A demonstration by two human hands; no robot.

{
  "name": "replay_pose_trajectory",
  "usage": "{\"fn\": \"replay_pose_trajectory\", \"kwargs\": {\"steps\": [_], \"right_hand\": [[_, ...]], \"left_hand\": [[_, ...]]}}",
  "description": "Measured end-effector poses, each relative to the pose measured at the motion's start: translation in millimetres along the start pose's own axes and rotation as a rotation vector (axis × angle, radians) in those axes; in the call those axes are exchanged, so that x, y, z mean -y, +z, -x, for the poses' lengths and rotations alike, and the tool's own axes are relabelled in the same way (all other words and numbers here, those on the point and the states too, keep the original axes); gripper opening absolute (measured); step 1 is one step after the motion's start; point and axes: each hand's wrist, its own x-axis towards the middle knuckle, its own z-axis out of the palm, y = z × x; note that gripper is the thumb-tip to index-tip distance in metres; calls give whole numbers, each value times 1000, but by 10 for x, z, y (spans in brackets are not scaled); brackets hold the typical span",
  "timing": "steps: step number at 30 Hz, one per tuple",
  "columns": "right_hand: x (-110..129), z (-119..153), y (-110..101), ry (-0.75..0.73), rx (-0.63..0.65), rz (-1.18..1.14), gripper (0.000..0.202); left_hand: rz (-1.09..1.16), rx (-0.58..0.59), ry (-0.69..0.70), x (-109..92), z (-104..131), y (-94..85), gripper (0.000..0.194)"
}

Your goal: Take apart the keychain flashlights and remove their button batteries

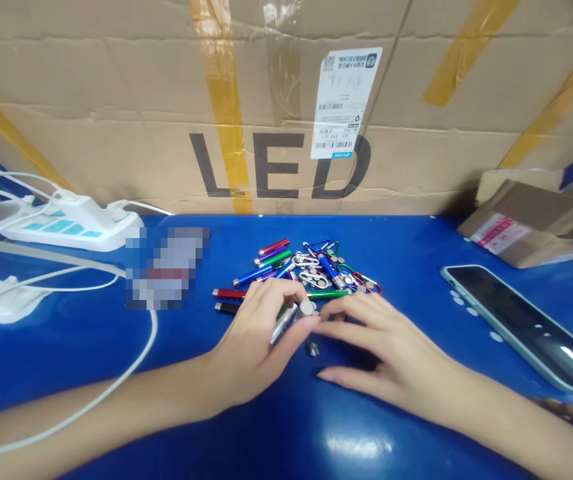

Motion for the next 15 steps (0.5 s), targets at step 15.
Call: {"fn": "replay_pose_trajectory", "kwargs": {"steps": [15], "right_hand": [[-1,-15,22,226,-148,-361,5]], "left_hand": [[-137,139,174,-61,9,-53,10]]}}
